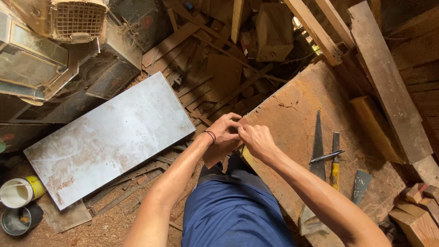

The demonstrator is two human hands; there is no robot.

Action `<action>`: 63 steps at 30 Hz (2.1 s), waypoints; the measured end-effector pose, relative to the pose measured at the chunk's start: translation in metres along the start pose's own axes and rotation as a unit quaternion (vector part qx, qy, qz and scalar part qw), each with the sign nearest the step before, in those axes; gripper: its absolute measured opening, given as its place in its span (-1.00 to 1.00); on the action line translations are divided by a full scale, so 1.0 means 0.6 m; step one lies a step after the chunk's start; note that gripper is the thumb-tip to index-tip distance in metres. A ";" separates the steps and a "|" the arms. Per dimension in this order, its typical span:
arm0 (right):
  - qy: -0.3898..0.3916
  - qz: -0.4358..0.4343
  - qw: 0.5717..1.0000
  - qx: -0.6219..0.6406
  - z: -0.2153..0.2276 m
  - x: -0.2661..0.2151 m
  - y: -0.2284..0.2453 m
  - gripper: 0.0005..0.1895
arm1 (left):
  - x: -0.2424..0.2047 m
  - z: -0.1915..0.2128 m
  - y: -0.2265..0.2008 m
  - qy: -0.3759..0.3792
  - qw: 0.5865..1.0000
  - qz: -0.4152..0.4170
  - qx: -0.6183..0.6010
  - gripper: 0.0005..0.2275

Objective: The person marks a small wooden plank with a pen, secures it to a workbench using a green clamp, and then uses a hand saw to cut the plank along the marked line. The person removes the clamp after the cut is complete.

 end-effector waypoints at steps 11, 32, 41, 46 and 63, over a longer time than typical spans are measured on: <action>-0.026 -0.005 1.000 0.003 0.028 0.007 0.014 -0.43 | 0.028 -0.007 0.011 0.062 0.995 -0.060 0.045 -0.79; -0.010 0.015 1.000 -0.009 -0.013 0.010 -0.015 -0.93 | -0.031 -0.058 0.076 0.125 0.943 0.269 -0.148 -0.34; -0.006 0.037 0.999 -0.010 -0.019 0.009 -0.007 -0.92 | -0.055 -0.060 0.088 0.124 0.948 0.236 -0.172 -0.46; -0.024 0.037 0.999 -0.002 -0.037 0.009 -0.015 -0.92 | -0.061 -0.070 0.090 0.113 0.947 0.232 -0.193 -0.48; -0.003 0.026 1.000 -0.012 -0.024 -0.003 0.003 -0.85 | -0.011 -0.051 0.073 0.099 0.961 0.242 -0.091 -0.26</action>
Point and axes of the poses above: each hand's wrist, its own x-axis towards the middle knuckle, its own z-axis out of the back of the hand, y = z × x, the point moved 1 cm from there along x, towards the middle knuckle, and after that the axes turned 14 degrees about x, right-handed, at the moved point
